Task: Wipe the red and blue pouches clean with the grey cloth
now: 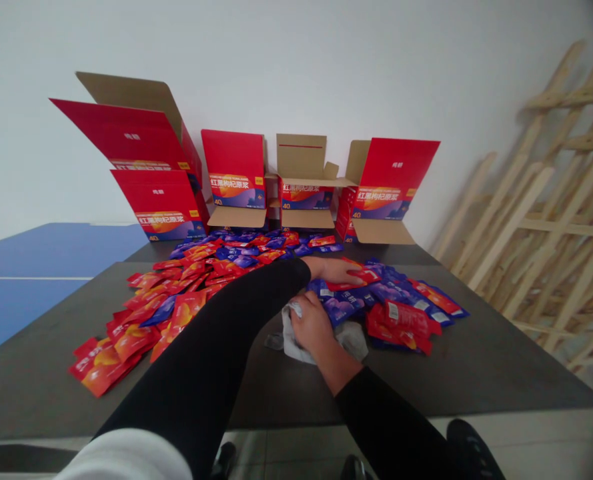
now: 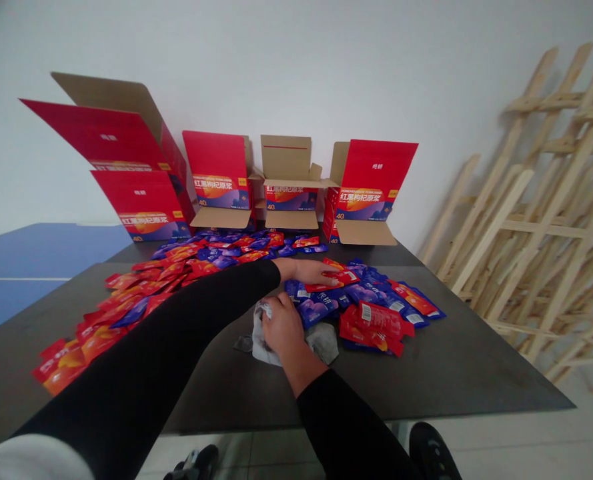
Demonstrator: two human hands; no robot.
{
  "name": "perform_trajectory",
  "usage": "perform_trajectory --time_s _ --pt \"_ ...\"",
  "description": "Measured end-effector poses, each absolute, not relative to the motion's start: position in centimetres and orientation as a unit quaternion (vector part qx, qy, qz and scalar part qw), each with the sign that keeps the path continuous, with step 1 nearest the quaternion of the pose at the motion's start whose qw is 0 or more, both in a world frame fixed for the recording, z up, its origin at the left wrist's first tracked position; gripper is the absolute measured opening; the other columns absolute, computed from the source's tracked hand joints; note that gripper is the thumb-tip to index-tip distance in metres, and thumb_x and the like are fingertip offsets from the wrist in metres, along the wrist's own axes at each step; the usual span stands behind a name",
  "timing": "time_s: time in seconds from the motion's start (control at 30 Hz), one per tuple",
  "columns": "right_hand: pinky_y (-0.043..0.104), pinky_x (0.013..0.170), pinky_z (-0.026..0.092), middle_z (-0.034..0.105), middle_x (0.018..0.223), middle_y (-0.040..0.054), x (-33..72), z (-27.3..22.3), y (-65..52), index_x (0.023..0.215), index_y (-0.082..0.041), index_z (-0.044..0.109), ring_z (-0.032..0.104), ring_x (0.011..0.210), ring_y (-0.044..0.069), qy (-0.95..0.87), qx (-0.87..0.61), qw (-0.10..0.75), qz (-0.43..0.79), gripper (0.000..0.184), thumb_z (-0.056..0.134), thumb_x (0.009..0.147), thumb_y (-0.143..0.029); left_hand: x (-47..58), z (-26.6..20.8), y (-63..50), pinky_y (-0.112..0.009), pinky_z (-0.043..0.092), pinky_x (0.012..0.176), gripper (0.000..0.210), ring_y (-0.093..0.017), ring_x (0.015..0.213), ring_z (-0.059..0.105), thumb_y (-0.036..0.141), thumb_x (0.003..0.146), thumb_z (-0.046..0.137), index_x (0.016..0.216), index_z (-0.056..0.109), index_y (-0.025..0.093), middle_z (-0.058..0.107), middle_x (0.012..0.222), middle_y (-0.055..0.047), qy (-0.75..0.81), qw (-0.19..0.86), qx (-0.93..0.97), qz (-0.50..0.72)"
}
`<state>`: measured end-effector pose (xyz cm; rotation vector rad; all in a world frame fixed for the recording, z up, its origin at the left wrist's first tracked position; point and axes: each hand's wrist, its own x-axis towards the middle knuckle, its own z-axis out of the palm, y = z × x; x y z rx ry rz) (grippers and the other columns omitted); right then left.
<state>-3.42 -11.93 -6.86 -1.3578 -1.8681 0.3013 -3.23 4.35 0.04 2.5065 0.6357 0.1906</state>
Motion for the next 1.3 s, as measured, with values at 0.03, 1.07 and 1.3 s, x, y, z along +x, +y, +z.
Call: perform_trajectory --time_s 0.03,1.07,1.3 --pt "0.033 0.098 0.051 0.065 0.109 0.0076 -3.4 -6.9 -12.0 0.111 -0.022 0.071 0.061 0.103 0.021 -0.736 -0.536 0.395 0.122 0.030 0.056 0.088 -0.012 -3.6 0.0 4.8 -0.024 0.046 0.095 0.044 -0.020 0.111 0.067 0.047 0.090 0.063 0.125 0.071 0.023 0.072 0.126 -0.004 0.229 0.283 0.928 0.082" --pt "0.034 0.091 0.052 0.062 0.110 0.0061 -4.0 -6.1 -12.9 0.112 -0.026 0.070 0.063 0.101 0.022 -0.722 -0.585 0.334 0.158 0.030 0.060 0.086 -0.014 -5.9 -5.0 17.6 -0.045 0.038 0.112 0.050 -0.032 0.135 0.049 0.028 0.090 0.061 0.138 0.055 0.014 0.059 0.138 -0.021 0.545 0.056 0.826 0.131" --pt "0.035 0.089 0.053 0.063 0.109 0.0066 -4.0 -6.1 -12.9 0.112 -0.025 0.070 0.063 0.100 0.023 -0.721 -0.581 0.340 0.167 0.029 0.059 0.087 -0.015 -4.0 -5.2 18.8 -0.057 0.031 0.113 0.062 -0.036 0.139 0.044 0.028 0.090 0.056 0.149 0.044 0.014 0.049 0.150 -0.022 0.554 0.083 0.822 0.103"
